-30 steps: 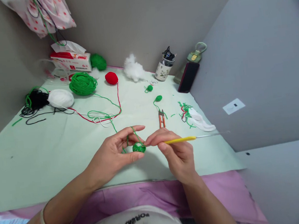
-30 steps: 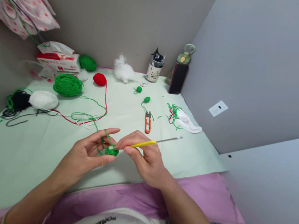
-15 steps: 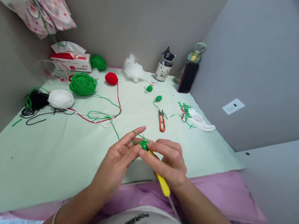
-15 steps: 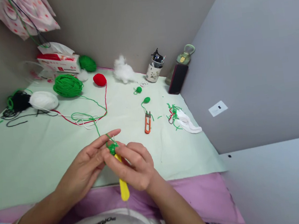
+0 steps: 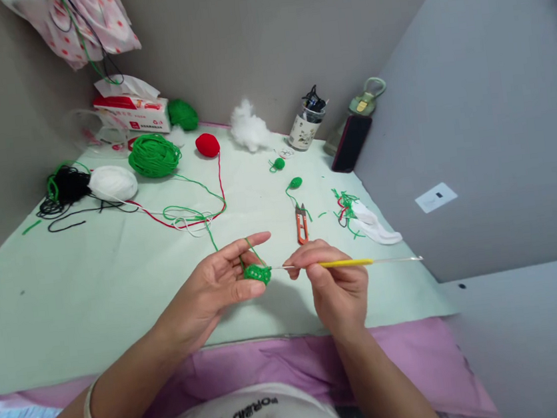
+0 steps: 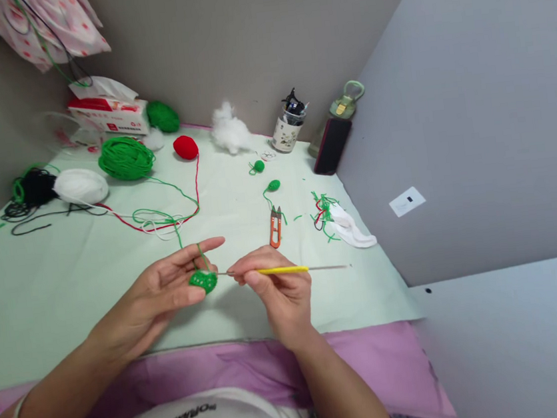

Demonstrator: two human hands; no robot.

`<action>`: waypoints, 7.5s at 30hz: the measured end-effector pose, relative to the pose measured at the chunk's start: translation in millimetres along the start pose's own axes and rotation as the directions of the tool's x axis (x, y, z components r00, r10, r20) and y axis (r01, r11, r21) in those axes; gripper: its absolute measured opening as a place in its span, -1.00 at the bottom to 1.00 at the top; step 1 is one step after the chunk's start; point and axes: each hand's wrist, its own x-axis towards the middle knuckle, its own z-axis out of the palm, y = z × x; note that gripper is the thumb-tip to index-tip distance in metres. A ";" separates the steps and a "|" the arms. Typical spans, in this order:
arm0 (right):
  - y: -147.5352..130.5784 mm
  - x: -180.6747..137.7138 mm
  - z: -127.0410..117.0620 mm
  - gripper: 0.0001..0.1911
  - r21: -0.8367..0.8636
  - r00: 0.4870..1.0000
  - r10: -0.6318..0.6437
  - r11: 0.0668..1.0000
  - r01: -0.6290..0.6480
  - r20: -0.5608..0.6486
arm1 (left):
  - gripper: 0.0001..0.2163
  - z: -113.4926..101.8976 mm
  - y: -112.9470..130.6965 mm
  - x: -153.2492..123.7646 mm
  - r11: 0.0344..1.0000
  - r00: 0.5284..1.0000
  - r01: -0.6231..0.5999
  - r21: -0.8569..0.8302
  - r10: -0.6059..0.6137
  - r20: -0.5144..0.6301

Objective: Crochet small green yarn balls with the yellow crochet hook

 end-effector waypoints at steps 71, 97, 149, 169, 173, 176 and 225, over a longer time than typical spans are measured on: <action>12.4 10.9 -4.7 -0.83 0.267 0.941 0.111 0.942 -0.202 0.321 | -0.51 -6.7 7.1 3.0 0.909 0.994 -0.098 0.404 0.068 0.089; 5.3 7.8 5.4 -0.81 0.384 0.939 0.249 0.864 -0.326 0.237 | -0.61 1.5 9.8 -4.9 0.856 0.987 -0.157 0.493 0.147 0.058; 12.2 -10.0 14.2 -0.77 -0.084 0.990 -0.137 0.987 0.138 0.011 | -0.46 8.2 -8.0 -3.2 0.983 0.998 0.070 -0.170 -0.071 0.003; -2.5 0.6 4.7 -0.89 0.225 0.974 0.225 0.950 -0.218 -0.006 | -0.60 -13.5 6.6 -3.5 0.991 0.996 0.056 0.122 -0.064 0.065; -6.0 1.0 5.5 -0.85 0.284 0.927 0.374 0.889 -0.359 0.000 | -0.58 -16.1 6.4 -5.2 0.979 0.997 -0.003 0.206 -0.013 0.073; -5.4 0.6 8.4 -0.87 0.351 0.909 0.415 0.845 -0.403 0.045 | -0.59 -13.3 2.8 -5.2 0.983 0.998 -0.027 0.180 0.015 0.069; 3.9 0.0 5.0 -0.74 -0.070 0.976 0.023 0.997 -0.007 0.218 | -0.29 -1.8 9.2 -6.0 0.868 0.998 -0.050 0.494 0.056 0.003</action>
